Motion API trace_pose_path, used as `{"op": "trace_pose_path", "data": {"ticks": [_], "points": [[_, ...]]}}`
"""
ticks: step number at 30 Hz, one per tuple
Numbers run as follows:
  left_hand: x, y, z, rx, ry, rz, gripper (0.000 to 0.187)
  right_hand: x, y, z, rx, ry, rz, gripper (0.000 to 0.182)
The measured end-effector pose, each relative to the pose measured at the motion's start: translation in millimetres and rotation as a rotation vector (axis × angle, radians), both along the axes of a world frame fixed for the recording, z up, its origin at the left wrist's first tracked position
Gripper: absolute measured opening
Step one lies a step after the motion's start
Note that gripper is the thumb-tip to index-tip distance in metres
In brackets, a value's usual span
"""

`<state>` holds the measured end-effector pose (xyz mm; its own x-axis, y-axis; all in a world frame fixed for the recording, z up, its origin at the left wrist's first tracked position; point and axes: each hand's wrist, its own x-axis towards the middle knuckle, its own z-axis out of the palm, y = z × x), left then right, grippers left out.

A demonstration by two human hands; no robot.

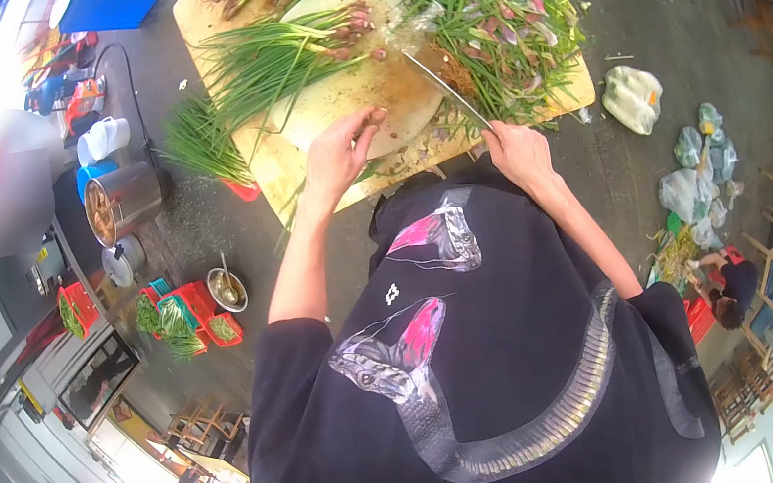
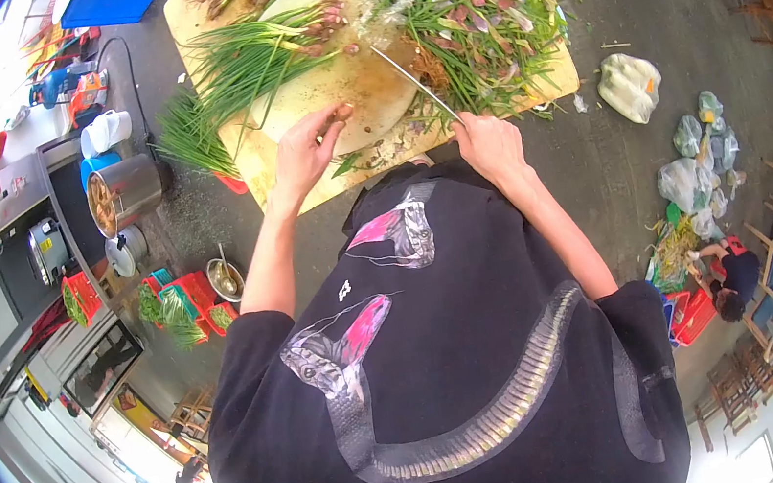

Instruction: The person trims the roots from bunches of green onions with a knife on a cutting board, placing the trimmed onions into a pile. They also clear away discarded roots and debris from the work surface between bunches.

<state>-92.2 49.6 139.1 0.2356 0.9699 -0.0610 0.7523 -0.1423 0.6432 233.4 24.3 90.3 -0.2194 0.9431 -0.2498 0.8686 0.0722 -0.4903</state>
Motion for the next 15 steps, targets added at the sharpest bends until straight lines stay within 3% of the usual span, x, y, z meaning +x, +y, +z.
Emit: {"op": "trace_pose_path", "data": {"ticks": [3, 4, 8, 10, 13, 15], "points": [[-20, 28, 2, 0.104, -0.006, -0.013, 0.03, -2, -2, 2, 0.025, 0.003, -0.009, 0.024], [-27, 45, 1, 0.261, 0.072, -0.081, 0.03, -3, -4, 1, 0.029, -0.003, -0.01, 0.024], [-37, 111, 3, 0.275, 0.087, -0.088, 0.034, -5, -8, 1, 0.058, -0.009, -0.014, 0.024], [-34, 133, -13, 0.265, 0.015, -0.027, 0.036, -6, -10, -2, 0.063, -0.002, -0.027, 0.025], [-38, 140, -64, 0.37, 0.479, -0.161, 0.049, -10, -13, -4, 0.052, -0.047, -0.021, 0.026], [-38, 126, -92, 0.275, 0.381, -0.105, 0.059, -15, -14, -2, 0.027, -0.049, -0.052, 0.028]]}}
